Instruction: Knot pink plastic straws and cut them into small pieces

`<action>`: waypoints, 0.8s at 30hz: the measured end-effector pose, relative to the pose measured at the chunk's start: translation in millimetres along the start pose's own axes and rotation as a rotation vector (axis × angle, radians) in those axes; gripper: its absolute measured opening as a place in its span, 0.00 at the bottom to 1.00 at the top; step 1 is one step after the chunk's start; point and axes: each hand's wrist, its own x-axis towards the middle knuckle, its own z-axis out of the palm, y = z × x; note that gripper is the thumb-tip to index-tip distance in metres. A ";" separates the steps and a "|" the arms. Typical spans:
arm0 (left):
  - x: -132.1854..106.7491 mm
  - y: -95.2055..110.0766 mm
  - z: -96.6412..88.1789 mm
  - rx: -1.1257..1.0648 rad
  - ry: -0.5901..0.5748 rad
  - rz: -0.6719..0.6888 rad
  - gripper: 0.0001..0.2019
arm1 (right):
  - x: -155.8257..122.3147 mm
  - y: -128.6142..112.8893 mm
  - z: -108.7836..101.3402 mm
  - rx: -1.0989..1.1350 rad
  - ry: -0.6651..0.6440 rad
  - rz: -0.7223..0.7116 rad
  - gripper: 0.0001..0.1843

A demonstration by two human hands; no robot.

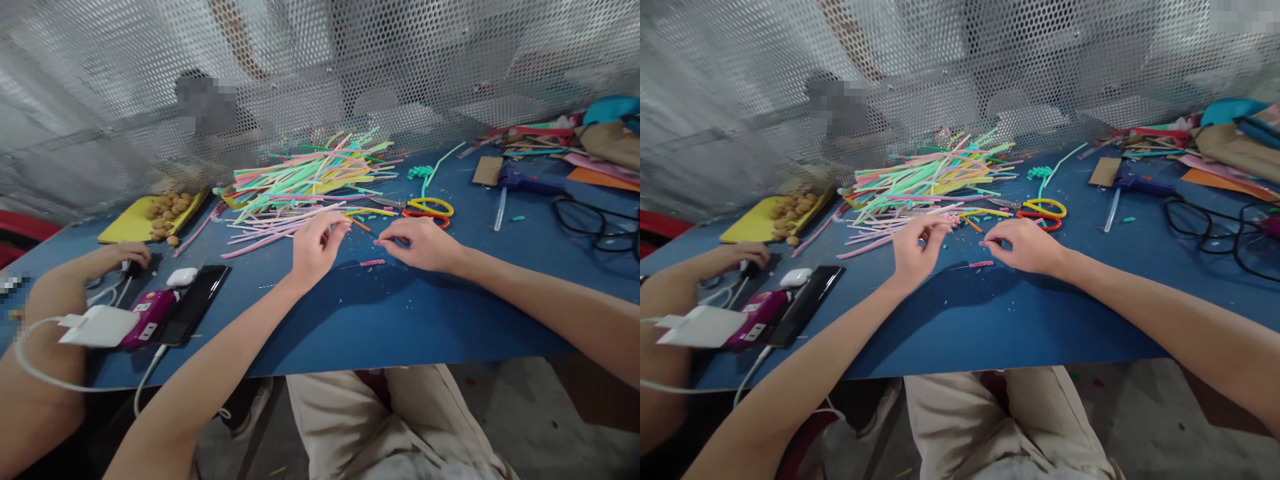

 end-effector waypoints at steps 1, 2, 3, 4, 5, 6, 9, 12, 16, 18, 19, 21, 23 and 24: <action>-0.5 2.0 0.6 0.031 -0.063 0.057 0.09 | 0.0 -0.4 0.3 0.001 0.002 -0.008 0.10; -1.3 3.7 1.4 0.052 -0.111 0.106 0.09 | 0.1 -0.9 0.5 0.002 0.004 -0.016 0.10; -2.2 4.7 2.5 0.065 -0.145 0.144 0.08 | 0.2 -1.3 0.7 0.003 0.005 -0.022 0.10; -3.1 5.3 3.5 0.075 -0.171 0.168 0.08 | 0.3 -1.8 0.9 0.005 0.005 -0.028 0.10; -3.9 5.4 4.6 0.087 -0.194 0.180 0.08 | 0.4 -2.4 1.1 0.007 0.003 -0.033 0.10; -4.7 5.2 5.7 0.094 -0.223 0.181 0.08 | 0.6 -3.1 1.2 0.007 0.000 -0.038 0.10; -5.2 4.7 7.7 0.061 -0.307 0.098 0.08 | 1.0 -6.2 0.7 0.008 -0.016 -0.053 0.10; -3.1 6.8 7.8 -0.019 -0.344 -0.046 0.10 | 1.0 -8.9 -0.4 0.022 -0.026 -0.071 0.10; 1.4 11.6 5.0 -0.102 -0.430 -0.161 0.11 | 0.4 -8.1 -0.4 0.019 -0.017 -0.102 0.11; 3.0 12.6 3.2 -0.108 -0.473 -0.192 0.10 | -0.1 -5.9 0.4 -0.005 -0.021 -0.118 0.11; 3.4 12.5 2.6 -0.101 -0.490 -0.198 0.10 | -0.4 -4.7 0.9 -0.024 -0.024 -0.129 0.11; 3.5 12.1 2.2 -0.080 -0.512 -0.196 0.09 | -0.9 -2.7 1.5 -0.072 -0.029 -0.162 0.12; 2.6 12.2 3.2 -0.067 -0.525 -0.186 0.09 | -1.0 -2.4 1.6 -0.117 -0.033 -0.193 0.13; 1.9 12.6 4.0 -0.067 -0.523 -0.182 0.08 | -1.0 -3.0 1.4 -0.128 -0.034 -0.201 0.13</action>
